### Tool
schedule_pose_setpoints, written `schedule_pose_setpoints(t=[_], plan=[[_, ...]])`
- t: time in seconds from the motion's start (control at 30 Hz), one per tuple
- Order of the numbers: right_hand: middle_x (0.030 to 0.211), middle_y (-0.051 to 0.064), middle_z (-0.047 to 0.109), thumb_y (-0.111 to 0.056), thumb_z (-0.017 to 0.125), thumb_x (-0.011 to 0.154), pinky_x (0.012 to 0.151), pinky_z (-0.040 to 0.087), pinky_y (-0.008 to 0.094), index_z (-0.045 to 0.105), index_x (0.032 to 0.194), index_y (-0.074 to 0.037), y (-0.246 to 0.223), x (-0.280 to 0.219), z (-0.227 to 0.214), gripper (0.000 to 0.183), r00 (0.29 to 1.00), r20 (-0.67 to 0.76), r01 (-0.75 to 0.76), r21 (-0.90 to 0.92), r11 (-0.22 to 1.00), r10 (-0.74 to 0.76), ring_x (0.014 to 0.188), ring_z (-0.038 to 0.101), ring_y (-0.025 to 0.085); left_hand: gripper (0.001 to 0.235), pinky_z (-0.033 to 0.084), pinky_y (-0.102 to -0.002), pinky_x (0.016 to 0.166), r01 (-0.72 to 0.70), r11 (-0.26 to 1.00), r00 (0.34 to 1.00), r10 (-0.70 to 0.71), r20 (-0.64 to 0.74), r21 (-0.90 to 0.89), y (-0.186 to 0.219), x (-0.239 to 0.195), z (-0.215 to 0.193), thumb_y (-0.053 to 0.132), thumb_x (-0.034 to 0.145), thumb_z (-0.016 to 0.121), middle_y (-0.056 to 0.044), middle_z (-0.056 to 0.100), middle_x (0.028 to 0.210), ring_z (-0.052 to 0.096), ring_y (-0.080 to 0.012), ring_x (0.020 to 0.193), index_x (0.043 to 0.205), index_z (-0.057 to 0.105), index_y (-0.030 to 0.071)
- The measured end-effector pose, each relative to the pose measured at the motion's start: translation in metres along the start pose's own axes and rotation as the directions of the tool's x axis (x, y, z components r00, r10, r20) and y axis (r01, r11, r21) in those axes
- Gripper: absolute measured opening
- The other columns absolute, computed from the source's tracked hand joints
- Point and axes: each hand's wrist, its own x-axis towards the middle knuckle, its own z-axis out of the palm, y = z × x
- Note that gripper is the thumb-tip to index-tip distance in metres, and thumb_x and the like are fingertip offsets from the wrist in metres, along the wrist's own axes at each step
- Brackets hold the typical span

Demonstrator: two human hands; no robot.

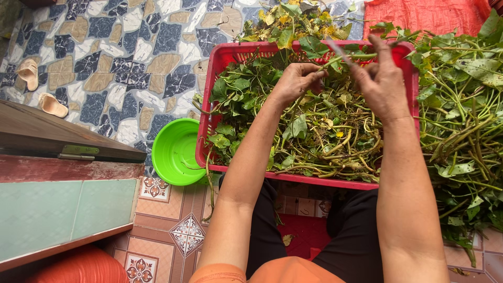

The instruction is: The person sits on a low stool and uses a knife to trim stems and leaves from a large pile of green vegetables in a red basket. They handle the vegetables one by one, cutting unwanted parts and placing the trimmed pieces back into the basket.

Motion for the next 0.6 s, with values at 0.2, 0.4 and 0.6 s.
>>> schedule_pose_setpoints(t=[0.2, 0.4, 0.6], plan=[[0.089, 0.014, 0.073, -0.032, 0.068, 0.103, 0.076, 0.054, 0.039, 0.058, 0.140, -0.006, -0.011, 0.001, 0.004, 0.047, 0.995, 0.095, 0.029, -0.009, 1.000, -0.028, 0.084, 0.070, 0.023, 0.027, 0.064, -0.033, 0.069, -0.005, 1.000, 0.999, 0.005, 0.047, 0.012, 0.015, -0.011, 0.018, 0.021, 0.099, 0.070, -0.010, 0.078, 0.085, 0.076, -0.0166, 0.073, 0.111, 0.076, -0.002], [0.104, 0.017, 0.074, -0.048, 0.062, 0.117, 0.083, 0.055, 0.043, 0.064, 0.125, -0.003, 0.065, 0.021, 0.006, 0.045, 0.983, -0.161, -0.123, -0.230, 0.965, 0.087, 0.090, 0.071, 0.030, 0.026, 0.067, -0.031, 0.074, 0.050, 0.971, 0.998, -0.059, 0.032, 0.236, 0.014, -0.011, 0.047, 0.019, 0.095, 0.069, -0.009, 0.082, 0.087, 0.081, -0.0153, 0.076, 0.112, 0.076, 0.000], [0.096, 0.016, 0.063, -0.051, 0.055, 0.107, 0.075, 0.055, 0.037, 0.053, 0.126, 0.006, 0.176, 0.028, -0.064, 0.059, 0.767, -0.637, -0.116, -0.012, 0.993, 0.082, 0.086, 0.064, 0.021, 0.025, 0.067, -0.036, 0.075, 0.015, 0.995, 1.000, -0.015, 0.004, -0.095, -0.014, 0.005, 0.033, 0.014, 0.099, 0.065, -0.014, 0.080, 0.093, 0.079, -0.0189, 0.079, 0.116, 0.072, -0.004]])
